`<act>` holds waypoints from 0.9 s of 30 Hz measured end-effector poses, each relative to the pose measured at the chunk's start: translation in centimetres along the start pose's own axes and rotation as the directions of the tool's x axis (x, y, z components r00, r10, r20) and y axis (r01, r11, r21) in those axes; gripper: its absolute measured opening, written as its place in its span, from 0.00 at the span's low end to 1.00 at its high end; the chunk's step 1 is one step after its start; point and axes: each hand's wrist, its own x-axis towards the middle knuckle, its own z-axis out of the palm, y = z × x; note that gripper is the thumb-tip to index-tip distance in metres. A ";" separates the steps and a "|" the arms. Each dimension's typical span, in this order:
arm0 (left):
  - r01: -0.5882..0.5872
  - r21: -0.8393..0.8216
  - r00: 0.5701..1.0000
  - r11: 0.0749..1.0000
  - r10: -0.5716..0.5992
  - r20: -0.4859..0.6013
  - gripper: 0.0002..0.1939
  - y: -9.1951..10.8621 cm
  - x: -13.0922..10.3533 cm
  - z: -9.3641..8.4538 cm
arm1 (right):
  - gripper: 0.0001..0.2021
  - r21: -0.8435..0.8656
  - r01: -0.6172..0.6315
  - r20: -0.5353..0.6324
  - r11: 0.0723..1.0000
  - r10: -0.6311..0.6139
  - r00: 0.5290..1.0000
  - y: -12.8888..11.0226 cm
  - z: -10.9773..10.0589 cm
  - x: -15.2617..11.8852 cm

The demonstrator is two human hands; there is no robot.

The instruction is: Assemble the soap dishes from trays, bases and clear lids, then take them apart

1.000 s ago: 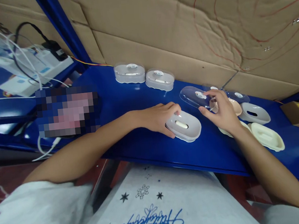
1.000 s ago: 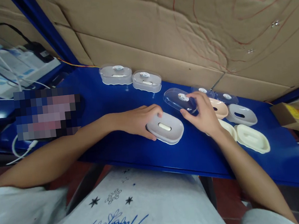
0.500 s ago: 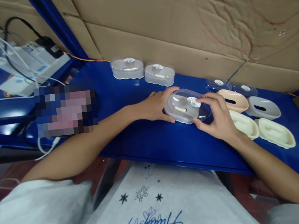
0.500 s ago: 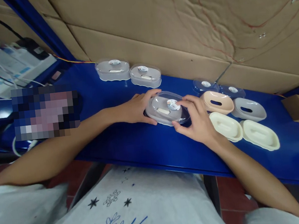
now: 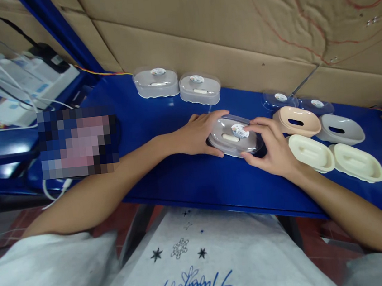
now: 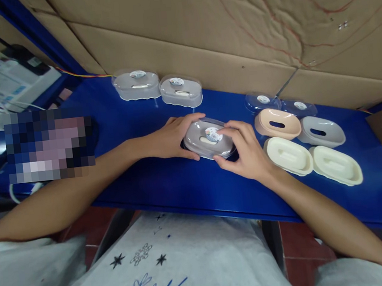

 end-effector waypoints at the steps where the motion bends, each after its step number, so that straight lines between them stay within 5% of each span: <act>1: -0.003 -0.010 1.000 1.000 0.003 0.001 0.64 -0.1 0.0 -0.1 | 0.27 0.003 -0.015 0.013 1.000 0.015 1.000 0.0 0.0 0.0; 8: -0.007 -0.096 0.999 0.995 0.010 0.030 0.62 -0.3 0.0 -0.6 | 0.29 0.037 -0.024 0.048 0.999 0.023 0.999 0.2 0.5 -0.2; 27: -0.014 0.003 0.998 1.000 0.014 0.055 0.60 0.3 -0.3 -1.0 | 0.30 -0.003 0.085 0.087 0.996 -0.085 0.993 0.9 0.3 -0.1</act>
